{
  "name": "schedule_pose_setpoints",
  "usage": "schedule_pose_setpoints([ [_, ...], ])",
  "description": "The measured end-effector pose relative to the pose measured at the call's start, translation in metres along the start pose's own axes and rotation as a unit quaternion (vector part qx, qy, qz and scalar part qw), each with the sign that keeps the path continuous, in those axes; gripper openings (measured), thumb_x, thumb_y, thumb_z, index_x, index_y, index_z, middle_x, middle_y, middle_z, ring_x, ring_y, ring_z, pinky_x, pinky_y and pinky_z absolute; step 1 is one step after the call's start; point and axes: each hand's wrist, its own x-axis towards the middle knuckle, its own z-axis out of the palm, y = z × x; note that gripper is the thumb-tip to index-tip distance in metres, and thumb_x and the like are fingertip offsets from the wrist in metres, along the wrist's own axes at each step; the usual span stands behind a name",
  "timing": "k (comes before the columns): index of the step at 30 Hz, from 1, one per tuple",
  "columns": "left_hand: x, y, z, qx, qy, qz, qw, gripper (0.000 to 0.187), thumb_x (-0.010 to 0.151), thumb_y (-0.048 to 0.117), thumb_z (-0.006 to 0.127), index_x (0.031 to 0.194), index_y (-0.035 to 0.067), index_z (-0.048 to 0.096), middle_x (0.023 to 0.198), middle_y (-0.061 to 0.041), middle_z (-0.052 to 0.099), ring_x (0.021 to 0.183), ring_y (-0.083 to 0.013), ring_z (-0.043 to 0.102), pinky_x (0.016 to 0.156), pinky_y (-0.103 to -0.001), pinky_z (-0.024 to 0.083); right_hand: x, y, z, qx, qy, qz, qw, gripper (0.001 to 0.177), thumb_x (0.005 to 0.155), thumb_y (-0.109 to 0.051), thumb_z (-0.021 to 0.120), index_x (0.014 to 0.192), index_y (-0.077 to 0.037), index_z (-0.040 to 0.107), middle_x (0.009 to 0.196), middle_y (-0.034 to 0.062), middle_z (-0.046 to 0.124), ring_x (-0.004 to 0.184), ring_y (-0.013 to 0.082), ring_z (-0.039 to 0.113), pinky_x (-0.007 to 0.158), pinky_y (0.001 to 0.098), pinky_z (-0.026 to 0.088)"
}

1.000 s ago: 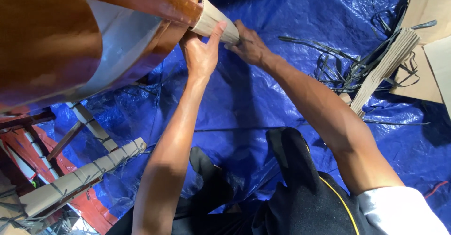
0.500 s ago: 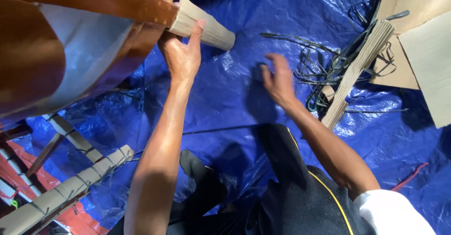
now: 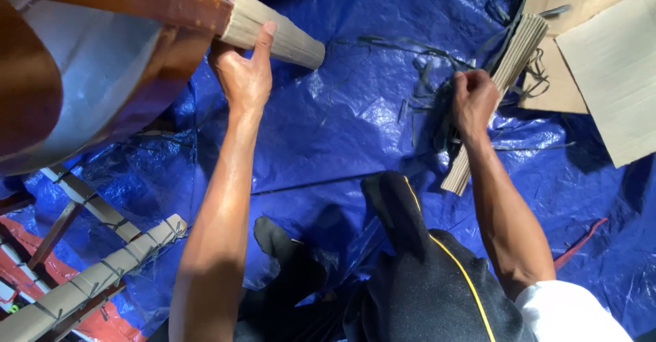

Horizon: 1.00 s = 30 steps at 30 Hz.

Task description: Wrapping table legs with protective cardboard and securing them with plastic straps.

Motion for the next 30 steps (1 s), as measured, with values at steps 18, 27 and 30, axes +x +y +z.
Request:
schedule_pose_setpoints([
  [18,-0.001,0.006,0.001,-0.034,-0.003,0.006,0.999,0.054,0.096,0.027,0.085,0.133,-0.003,0.061,0.121,-0.019,0.073,0.111,-0.0287,0.073,0.101,-0.039,0.056,-0.039,-0.103,-0.003,0.049,-0.22,-0.152,0.962,0.021,0.093,-0.013,0.074,0.106,0.002,0.068,0.095,0.0183,0.073,0.083,0.0297,0.072,0.072,0.0392,0.056],
  [27,-0.001,0.001,0.003,-0.023,0.001,-0.001,1.0,0.052,0.095,0.028,0.087,0.128,-0.004,0.064,0.117,-0.019,0.075,0.108,-0.0287,0.074,0.098,-0.038,0.057,-0.01,-0.1,0.001,0.016,-0.093,-0.154,0.984,0.013,0.101,-0.01,0.068,0.11,0.0,0.068,0.105,0.0189,0.069,0.098,0.0355,0.067,0.084,0.0464,0.054],
  [30,-0.002,-0.001,0.004,-0.025,0.002,-0.003,1.0,0.052,0.095,0.028,0.086,0.129,-0.004,0.063,0.117,-0.019,0.075,0.107,-0.0285,0.075,0.097,-0.038,0.057,-0.001,-0.098,0.029,-0.054,-0.108,-0.259,0.958,0.02,0.091,-0.008,0.073,0.108,0.0,0.069,0.106,0.0205,0.065,0.101,0.0414,0.06,0.085,0.0505,0.05],
])
